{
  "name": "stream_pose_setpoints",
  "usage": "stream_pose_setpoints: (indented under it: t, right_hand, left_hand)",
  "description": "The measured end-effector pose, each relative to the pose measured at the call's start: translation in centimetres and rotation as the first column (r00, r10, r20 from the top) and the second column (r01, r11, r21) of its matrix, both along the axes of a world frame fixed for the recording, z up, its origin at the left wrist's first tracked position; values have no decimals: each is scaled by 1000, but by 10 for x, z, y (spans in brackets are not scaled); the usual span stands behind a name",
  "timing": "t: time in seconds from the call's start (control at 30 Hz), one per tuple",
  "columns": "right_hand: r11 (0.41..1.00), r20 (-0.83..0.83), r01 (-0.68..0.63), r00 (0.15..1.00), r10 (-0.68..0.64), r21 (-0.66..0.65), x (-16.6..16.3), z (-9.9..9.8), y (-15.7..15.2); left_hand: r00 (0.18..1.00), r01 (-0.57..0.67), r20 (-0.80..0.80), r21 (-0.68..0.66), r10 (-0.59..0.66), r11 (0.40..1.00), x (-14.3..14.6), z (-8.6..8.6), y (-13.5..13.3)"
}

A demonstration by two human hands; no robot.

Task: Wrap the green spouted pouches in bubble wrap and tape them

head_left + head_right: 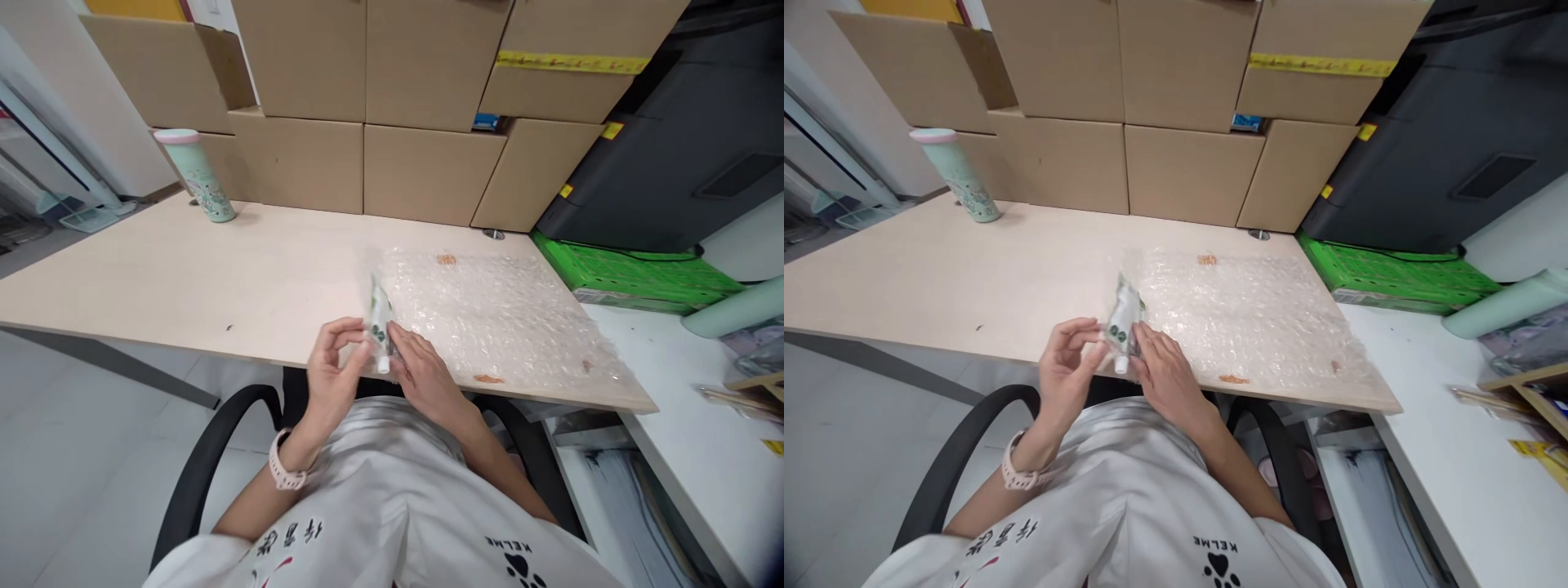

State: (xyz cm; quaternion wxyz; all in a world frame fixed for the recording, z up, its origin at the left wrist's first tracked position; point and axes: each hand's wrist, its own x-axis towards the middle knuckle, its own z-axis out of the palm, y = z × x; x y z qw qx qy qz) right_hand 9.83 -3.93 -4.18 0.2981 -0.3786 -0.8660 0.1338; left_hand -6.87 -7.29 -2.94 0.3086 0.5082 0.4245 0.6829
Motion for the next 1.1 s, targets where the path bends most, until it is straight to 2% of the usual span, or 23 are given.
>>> stream_pose_setpoints:
  t: [0.1,0.17,0.27,0.4,0.53,0.6,0.7,0.73,0.8,0.87,0.93,0.97,1.03,1.1]
  right_hand:
    - [999,32,34,999,-34,-12,13,-4,-6]
    - [999,103,47,994,-44,-18,23,-5,-11]
    - [999,244,29,969,-21,-28,35,1,-20]
    - [999,323,48,946,-40,-16,53,21,-33]
    - [996,222,52,974,-35,-71,77,43,-44]
    - [982,114,159,982,-148,-99,85,46,-42]
    - [903,-87,417,901,-426,-104,85,40,-25]
    - [878,-141,465,868,-477,-111,82,36,-17]
    - [867,-205,484,843,-498,-117,73,27,-2]
    - [894,-195,444,874,-446,-54,63,19,9]
    - [921,-145,387,914,-378,40,57,13,12]
    - [929,-120,364,928,-354,71,55,10,11]
    - [934,-87,347,937,-340,86,53,7,7]
    - [932,-62,355,934,-351,79,54,5,3]
  left_hand:
    - [938,263,-245,47,-244,964,26,8,13]
    - [844,356,-436,21,-312,934,39,9,19]
    - [738,389,-593,-17,-323,921,51,7,22]
    - [734,368,-608,-17,-302,930,54,-3,20]
    - [735,336,-623,-6,-266,942,53,-10,21]
    - [699,372,-666,26,-262,928,54,-11,23]
    - [641,419,-724,53,-254,907,56,-8,25]
    - [630,422,-736,59,-246,905,57,-7,25]
    - [617,427,-750,65,-238,902,58,-6,25]
    - [604,447,-753,49,-261,893,58,-6,24]
    - [627,444,-724,28,-288,896,56,-6,21]
    - [664,413,-694,28,-279,911,54,-7,20]
    - [772,274,-599,14,-211,962,47,-7,16]
    - [891,137,-424,-87,-161,987,39,-5,14]
